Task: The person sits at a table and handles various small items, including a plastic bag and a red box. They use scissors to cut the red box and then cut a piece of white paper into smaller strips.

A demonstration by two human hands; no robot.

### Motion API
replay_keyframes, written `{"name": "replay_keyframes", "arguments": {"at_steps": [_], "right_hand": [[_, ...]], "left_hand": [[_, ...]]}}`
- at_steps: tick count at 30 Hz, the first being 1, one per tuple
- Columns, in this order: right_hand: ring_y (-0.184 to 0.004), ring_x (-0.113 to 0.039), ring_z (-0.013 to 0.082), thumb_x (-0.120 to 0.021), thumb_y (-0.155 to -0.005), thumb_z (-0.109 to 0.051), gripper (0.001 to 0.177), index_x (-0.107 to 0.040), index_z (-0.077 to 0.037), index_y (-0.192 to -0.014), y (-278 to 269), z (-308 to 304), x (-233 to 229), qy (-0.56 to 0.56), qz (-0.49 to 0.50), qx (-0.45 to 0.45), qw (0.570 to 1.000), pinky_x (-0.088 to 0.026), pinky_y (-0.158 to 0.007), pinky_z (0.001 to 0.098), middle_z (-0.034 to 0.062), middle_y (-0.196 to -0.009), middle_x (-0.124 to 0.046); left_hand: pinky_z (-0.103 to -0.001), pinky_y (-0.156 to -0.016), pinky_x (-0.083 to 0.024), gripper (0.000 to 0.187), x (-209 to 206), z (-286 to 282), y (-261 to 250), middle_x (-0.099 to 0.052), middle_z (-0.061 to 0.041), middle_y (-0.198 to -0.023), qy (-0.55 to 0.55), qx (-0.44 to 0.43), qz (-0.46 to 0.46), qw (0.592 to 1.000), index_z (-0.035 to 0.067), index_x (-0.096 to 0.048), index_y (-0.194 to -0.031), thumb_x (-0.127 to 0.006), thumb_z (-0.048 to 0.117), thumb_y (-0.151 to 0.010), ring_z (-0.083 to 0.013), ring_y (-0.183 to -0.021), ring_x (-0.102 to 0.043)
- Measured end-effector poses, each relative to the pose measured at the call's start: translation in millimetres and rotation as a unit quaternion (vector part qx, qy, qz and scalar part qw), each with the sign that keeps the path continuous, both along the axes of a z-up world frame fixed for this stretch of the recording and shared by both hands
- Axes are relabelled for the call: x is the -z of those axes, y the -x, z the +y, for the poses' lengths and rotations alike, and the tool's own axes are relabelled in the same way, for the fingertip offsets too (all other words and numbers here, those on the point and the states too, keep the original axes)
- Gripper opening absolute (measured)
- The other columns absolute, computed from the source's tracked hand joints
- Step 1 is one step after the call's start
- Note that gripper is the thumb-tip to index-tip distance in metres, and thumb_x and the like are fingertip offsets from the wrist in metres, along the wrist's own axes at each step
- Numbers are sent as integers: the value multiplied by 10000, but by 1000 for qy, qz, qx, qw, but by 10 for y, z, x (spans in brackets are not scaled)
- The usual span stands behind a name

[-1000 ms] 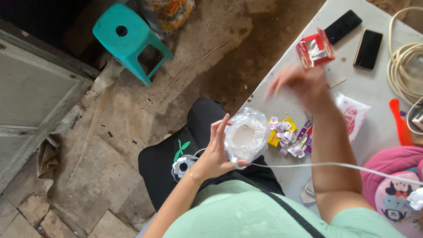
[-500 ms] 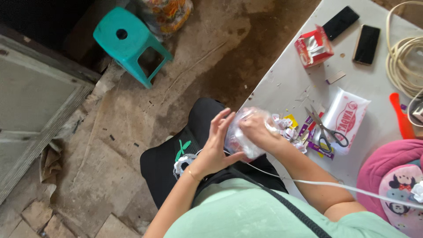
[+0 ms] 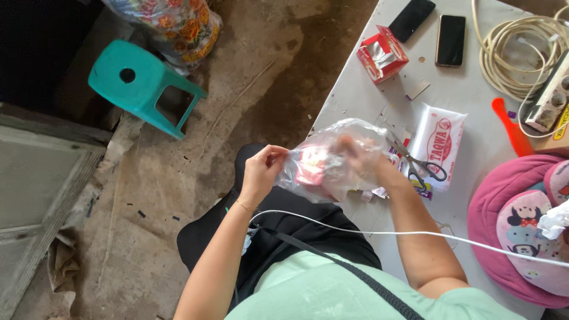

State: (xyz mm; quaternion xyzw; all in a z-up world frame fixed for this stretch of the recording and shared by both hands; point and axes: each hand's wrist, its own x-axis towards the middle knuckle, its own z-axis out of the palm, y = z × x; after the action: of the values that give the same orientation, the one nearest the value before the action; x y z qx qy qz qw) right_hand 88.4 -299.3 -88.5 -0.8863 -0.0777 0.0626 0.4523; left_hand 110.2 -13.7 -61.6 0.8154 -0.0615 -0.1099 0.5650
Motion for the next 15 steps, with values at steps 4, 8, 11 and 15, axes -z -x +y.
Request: {"name": "replay_keyframes", "arguments": {"at_steps": [4, 8, 11, 15], "right_hand": [[-827, -703, 317, -703, -933, -211, 214, -701, -15, -1017, 168, -330, -80, -43, 110, 106, 987, -544, -778, 399, 189, -886, -744], [-905, -750, 290, -754, -830, -232, 446, -641, 33, -1170, 355, -658, 194, 22, 61, 72, 995, -552, -819, 396, 231, -978, -734], [-919, -730, 344, -730, -790, -211, 584, -561, 11, -1303, 431, -806, 465, 2, 122, 83, 989, -544, -800, 437, 235, -978, -729], [-907, -685, 450, -676, -929, -220, 276, -688, -27, -1126, 357, -852, 832, 144, -14, 53, 988, -538, -774, 500, 275, -954, -707]], "left_hand": [[-247, -618, -517, 137, 262, -161, -84, -751, -63, -817, -19, 17, 26, 999, 34, -718, -1063, -679, 38, -932, -86, -688, -641], [-313, -666, -557, 122, 578, -470, -103, -759, -153, -893, -108, 67, -77, 989, 39, -713, -1044, -710, 74, -927, -211, -766, -731], [-364, -696, -566, 132, 639, -589, -68, -758, -180, -943, -131, 104, -117, 979, 40, -694, -1052, -693, 68, -923, -312, -821, -731], [-371, -681, -570, 158, 518, -825, -58, -755, -168, -872, -94, 165, -13, 982, 53, -676, -1087, -652, 127, -950, -303, -729, -744]]}}
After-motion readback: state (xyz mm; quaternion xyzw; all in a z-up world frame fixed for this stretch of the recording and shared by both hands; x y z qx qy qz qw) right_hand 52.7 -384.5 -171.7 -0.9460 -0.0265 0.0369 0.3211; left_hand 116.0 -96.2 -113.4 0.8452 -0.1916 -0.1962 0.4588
